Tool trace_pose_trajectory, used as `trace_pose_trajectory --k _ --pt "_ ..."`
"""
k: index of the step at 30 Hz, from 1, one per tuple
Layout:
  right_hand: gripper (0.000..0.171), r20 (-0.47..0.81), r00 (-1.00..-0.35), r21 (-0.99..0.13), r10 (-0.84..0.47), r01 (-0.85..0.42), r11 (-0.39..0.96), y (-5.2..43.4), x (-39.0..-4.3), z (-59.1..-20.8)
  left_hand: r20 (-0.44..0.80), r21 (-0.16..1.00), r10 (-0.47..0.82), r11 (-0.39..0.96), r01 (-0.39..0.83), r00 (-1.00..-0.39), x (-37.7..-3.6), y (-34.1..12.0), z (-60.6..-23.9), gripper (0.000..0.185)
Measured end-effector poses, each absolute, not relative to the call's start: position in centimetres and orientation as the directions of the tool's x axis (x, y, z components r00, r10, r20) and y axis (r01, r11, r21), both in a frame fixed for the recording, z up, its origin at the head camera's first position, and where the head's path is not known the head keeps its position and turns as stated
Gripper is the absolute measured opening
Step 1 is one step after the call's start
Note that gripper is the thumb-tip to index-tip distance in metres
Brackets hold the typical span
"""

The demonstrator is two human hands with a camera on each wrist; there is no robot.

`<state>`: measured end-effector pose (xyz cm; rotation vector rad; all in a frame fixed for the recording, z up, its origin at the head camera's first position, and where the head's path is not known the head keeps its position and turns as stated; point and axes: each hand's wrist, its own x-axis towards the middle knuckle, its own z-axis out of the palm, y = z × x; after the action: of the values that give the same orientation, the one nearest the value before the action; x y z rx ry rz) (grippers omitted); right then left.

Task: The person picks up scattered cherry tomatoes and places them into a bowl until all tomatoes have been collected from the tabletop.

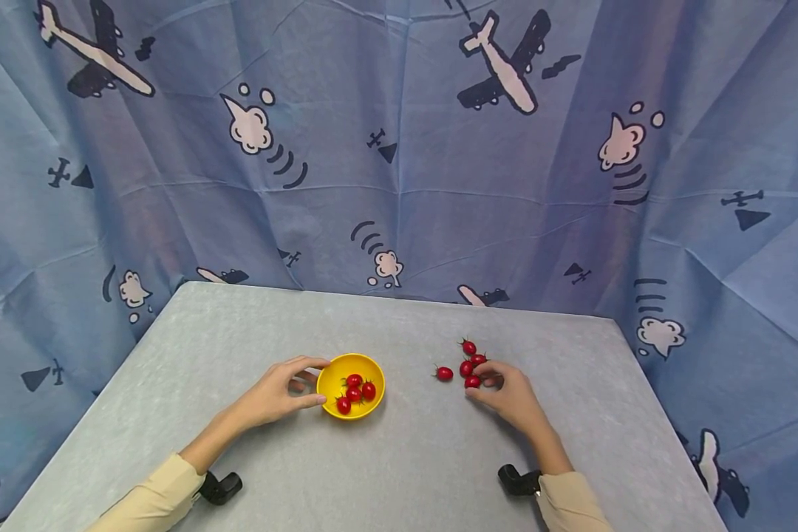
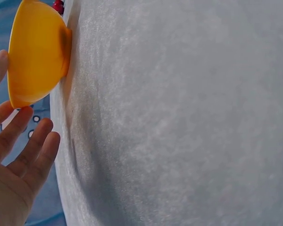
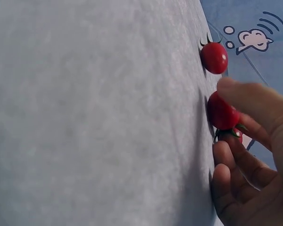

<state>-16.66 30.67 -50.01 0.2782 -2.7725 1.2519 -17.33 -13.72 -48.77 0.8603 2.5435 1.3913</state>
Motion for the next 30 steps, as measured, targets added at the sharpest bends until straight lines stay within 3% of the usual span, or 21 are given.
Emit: trace_pose_trajectory --k 30 --pt "0.026 0.150 -0.978 -0.794 -0.145 -0.207 0.572 31.5 -17.3 -49.2 0.194 0.789 0.536 0.412 0.455 -0.822 -17.3 -13.7 -48.9 0.057"
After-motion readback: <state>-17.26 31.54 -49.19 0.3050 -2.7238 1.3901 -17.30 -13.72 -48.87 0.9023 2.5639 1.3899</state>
